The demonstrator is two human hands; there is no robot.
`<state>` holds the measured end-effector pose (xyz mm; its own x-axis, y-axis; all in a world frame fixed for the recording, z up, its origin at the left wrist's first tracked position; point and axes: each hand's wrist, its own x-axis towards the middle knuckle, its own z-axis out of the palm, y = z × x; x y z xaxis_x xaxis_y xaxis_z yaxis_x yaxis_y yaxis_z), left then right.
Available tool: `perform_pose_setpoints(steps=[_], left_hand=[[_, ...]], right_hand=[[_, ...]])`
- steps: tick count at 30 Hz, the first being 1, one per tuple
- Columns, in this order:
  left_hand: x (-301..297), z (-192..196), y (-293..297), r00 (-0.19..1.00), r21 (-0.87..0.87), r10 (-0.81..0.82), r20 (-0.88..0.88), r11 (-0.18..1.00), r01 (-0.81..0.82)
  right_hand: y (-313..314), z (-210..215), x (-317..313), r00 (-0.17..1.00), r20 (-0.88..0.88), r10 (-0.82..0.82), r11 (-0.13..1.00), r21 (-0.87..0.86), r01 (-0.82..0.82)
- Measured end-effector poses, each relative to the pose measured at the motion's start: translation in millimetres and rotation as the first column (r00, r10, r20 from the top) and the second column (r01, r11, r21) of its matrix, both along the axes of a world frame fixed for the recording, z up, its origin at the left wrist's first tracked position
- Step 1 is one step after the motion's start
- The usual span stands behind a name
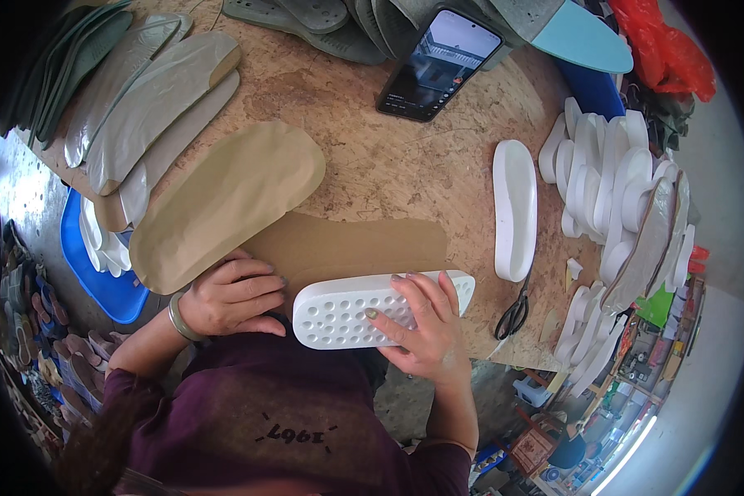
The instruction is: The person is preparing shoe insoles by trimming them with scissors and checking their fit with a white sole component.
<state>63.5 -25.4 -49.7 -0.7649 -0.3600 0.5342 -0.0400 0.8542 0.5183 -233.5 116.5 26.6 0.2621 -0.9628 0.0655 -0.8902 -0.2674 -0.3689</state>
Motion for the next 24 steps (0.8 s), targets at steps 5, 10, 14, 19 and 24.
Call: perform_pose_setpoints(steps=[5,10,14,19,24], left_hand=[[0.7,0.3,0.8,1.000,0.000,0.002,0.010,1.000,-0.002],[2.3,0.2,1.5,1.000,0.002,-0.003,0.017,1.000,0.003],[5.1,-3.5,3.3,1.000,0.013,-0.020,0.016,1.000,0.019],[3.0,-4.6,0.8,0.999,0.020,-0.036,0.022,0.999,0.035],[1.6,-4.2,-0.1,1.000,-0.011,-0.015,0.024,1.000,0.016]], right_hand=[[0.6,0.7,1.1,1.000,0.003,-0.002,1.000,0.001,0.002],[2.1,-1.6,2.4,1.000,0.001,-0.001,1.000,-0.026,0.001],[1.8,-0.5,1.5,1.000,0.008,0.008,1.000,-0.003,-0.008],[2.8,-1.5,-4.3,1.000,0.001,-0.002,1.000,-0.013,0.002],[-1.4,-7.2,-1.3,1.000,0.009,0.023,1.000,-0.007,-0.023]])
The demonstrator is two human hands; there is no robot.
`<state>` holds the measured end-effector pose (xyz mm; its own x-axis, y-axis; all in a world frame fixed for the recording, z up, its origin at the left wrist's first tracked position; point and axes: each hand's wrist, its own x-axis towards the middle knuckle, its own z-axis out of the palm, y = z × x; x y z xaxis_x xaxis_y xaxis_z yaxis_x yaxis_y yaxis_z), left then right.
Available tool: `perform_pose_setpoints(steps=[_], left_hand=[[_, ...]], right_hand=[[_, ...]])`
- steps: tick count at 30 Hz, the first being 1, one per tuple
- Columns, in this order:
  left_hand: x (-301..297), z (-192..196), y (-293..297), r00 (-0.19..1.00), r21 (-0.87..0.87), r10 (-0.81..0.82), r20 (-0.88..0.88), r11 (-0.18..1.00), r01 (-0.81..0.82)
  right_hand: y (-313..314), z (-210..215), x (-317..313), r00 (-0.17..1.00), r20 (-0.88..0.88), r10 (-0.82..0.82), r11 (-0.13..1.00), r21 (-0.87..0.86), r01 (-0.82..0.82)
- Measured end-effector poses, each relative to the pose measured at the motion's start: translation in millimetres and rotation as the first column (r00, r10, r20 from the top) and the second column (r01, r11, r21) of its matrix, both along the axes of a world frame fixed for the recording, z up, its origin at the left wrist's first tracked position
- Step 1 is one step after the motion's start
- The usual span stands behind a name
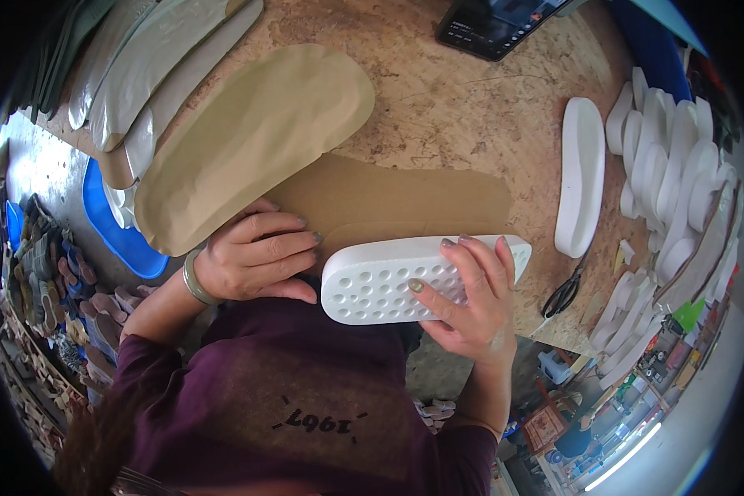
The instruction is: The person is preparing shoe insoles by trimming them with scissors and checking their fit with a white sole component.
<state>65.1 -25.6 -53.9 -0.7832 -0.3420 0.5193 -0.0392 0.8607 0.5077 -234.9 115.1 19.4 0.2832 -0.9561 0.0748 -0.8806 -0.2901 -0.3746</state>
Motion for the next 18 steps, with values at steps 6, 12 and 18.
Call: perform_pose_setpoints(steps=[6,12,18], left_hand=[[1.8,-3.8,1.9,1.000,-0.021,0.017,0.002,1.000,-0.017],[3.5,-3.2,2.6,1.000,-0.018,0.014,0.008,1.000,-0.014],[3.1,-2.3,2.1,1.000,-0.029,0.014,0.013,0.999,-0.013]], right_hand=[[-3.2,-8.2,-0.3,1.000,0.021,0.012,1.000,0.006,-0.012],[-6.1,-9.0,0.3,1.000,0.012,0.022,0.999,0.025,-0.022],[-8.3,-9.4,-1.9,0.999,0.011,0.035,0.999,0.024,-0.036]])
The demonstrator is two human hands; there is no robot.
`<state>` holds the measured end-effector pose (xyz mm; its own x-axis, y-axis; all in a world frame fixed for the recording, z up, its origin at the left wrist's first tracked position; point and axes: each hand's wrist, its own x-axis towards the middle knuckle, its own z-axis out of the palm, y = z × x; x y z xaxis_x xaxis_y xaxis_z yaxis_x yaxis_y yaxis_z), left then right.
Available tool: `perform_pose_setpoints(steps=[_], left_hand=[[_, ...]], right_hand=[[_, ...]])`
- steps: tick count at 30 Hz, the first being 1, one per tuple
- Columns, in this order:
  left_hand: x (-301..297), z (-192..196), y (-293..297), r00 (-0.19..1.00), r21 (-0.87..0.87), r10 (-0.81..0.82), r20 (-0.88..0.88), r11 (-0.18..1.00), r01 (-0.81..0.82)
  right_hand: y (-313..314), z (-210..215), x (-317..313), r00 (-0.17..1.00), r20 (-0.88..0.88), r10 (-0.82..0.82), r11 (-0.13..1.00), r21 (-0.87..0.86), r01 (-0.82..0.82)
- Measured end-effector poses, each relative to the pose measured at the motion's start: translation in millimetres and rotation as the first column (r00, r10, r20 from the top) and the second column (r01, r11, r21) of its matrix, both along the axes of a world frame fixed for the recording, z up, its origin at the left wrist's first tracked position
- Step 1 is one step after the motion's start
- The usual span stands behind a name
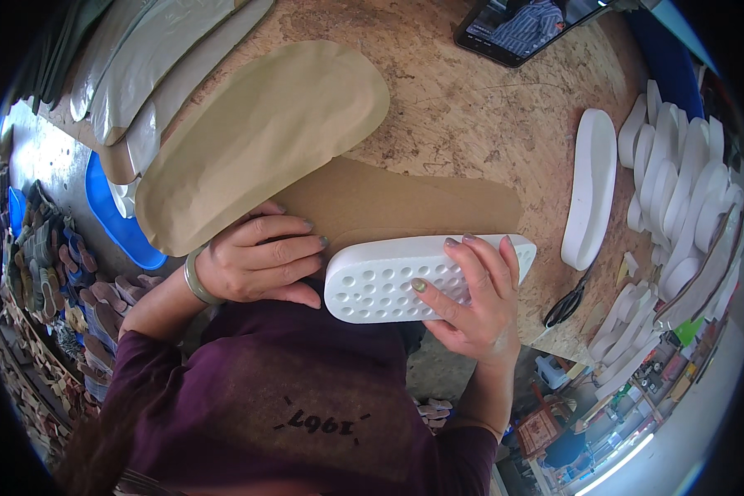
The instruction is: The person is preparing shoe insoles by trimming them with scissors and checking their fit with a white sole component.
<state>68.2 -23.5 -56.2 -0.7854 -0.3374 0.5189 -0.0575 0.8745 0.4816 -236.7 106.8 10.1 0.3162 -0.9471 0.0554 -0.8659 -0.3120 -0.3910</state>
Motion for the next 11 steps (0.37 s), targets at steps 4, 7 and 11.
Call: perform_pose_setpoints(steps=[4,7,11], left_hand=[[-0.6,-0.7,-0.2,1.000,0.010,0.000,-0.011,1.000,0.000],[-1.1,-0.6,0.3,1.000,0.015,-0.002,-0.004,1.000,0.002],[-2.7,0.1,-1.6,1.000,0.018,-0.012,-0.012,1.000,0.012]], right_hand=[[-1.2,-0.3,-0.7,1.000,0.000,0.006,1.000,-0.005,-0.006],[-0.7,-1.9,-1.4,1.000,-0.006,0.007,1.000,-0.009,-0.007],[-0.7,-0.1,-1.5,1.000,-0.002,0.007,1.000,0.010,-0.007]])
